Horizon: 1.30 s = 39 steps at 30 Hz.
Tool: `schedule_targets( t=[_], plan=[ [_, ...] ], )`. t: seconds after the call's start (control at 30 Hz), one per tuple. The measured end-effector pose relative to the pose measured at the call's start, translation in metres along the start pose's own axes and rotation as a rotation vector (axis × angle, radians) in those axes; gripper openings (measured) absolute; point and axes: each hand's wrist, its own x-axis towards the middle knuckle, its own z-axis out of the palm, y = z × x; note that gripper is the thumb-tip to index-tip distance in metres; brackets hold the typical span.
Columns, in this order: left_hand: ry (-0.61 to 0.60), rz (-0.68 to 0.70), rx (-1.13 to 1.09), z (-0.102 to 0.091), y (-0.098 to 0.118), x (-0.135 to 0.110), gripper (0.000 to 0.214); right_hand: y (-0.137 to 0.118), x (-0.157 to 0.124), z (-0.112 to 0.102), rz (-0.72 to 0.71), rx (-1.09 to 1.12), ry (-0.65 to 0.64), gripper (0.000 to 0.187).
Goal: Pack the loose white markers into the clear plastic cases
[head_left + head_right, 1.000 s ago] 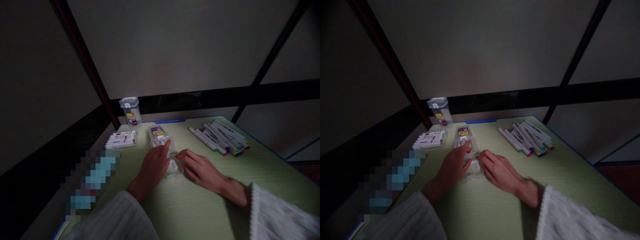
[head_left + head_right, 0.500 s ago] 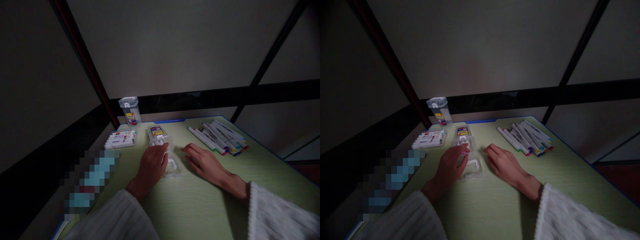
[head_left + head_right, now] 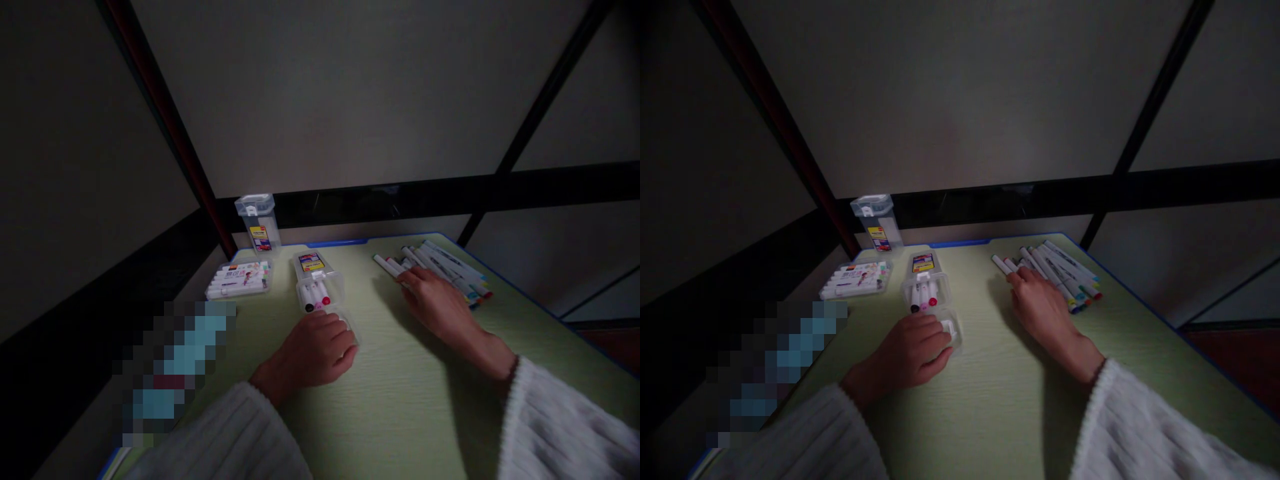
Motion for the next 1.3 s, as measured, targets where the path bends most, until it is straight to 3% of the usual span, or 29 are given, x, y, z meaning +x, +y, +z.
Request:
schedule_targets(
  t=[0.37, 0.57, 0.77, 1.03, 1.3],
  plan=[
    [-0.245, 0.028, -0.027, -0.001, 0.001, 0.000, 0.013, 0.030, 0.005, 0.004, 0.193, -0.095, -0.041, 0.032],
    [-0.252, 0.040, -0.027, 0.004, -0.001, 0.000, 0.017, 0.047, 0.005, 0.020, 0.283, -0.111, -0.010, 0.041],
    [-0.219, 0.021, -0.011, 0.006, -0.002, 0.000, 0.013, 0.064, 0.007, 0.040, 0.308, -0.058, -0.062, 0.049],
    [-0.230, 0.023, -0.003, 0.006, -0.003, 0.000, 0.013, 0.058, 0.009, 0.036, 0.225, -0.024, -0.128, 0.044],
    [-0.223, 0.026, -0.002, 0.005, -0.002, 0.000, 0.013, 0.048, 0.010, 0.032, 0.135, 0.018, -0.107, 0.041]
  ],
)
